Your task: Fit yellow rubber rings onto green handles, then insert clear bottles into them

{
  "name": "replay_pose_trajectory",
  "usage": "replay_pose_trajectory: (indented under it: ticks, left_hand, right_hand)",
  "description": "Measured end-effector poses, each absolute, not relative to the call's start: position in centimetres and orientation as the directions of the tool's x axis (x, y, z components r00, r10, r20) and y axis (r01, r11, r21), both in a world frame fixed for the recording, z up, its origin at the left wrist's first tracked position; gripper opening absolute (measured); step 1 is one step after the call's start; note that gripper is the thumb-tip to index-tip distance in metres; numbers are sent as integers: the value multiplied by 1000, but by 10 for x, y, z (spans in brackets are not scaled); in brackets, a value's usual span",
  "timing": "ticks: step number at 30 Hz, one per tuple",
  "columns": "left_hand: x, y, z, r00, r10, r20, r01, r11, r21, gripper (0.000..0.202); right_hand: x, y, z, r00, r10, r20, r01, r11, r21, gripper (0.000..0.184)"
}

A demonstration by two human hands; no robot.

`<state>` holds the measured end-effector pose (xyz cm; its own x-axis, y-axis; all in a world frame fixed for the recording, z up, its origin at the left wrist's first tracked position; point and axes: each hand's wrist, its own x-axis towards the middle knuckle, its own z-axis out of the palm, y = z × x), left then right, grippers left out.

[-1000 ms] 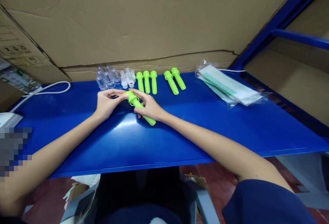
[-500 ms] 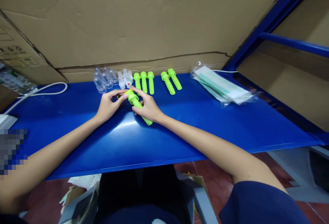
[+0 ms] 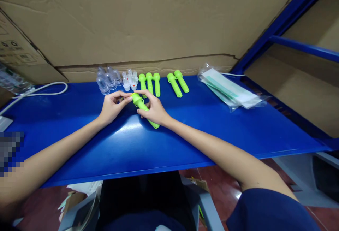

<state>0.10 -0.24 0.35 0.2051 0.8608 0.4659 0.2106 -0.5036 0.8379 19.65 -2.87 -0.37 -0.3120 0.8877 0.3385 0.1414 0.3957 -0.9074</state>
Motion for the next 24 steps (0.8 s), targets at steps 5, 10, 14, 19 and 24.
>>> replay_pose_trajectory:
  ticks: [5, 10, 14, 19, 24]
  left_hand:
    - [1, -10, 7, 225, 819, 528, 292, -574, 765, 28]
    - [2, -17, 8, 304, 791, 532, 333, -611, 718, 35]
    - [5, -21, 9, 343, 771, 537, 348, -635, 690, 38]
    - [6, -23, 9, 347, 762, 546, 370, -647, 667, 41]
    - [6, -24, 9, 337, 764, 550, 380, -645, 663, 46]
  right_hand:
    - [197, -30, -3, -253, 903, 347, 141, 390, -910, 67]
    - [199, -29, -7, -222, 914, 340, 179, 381, -907, 67]
    - [200, -27, -10, -204, 916, 346, 168, 380, -909, 64]
    - [199, -26, -12, -188, 916, 354, 155, 383, -910, 59]
    - [198, -27, -12, -177, 918, 354, 168, 383, -908, 58]
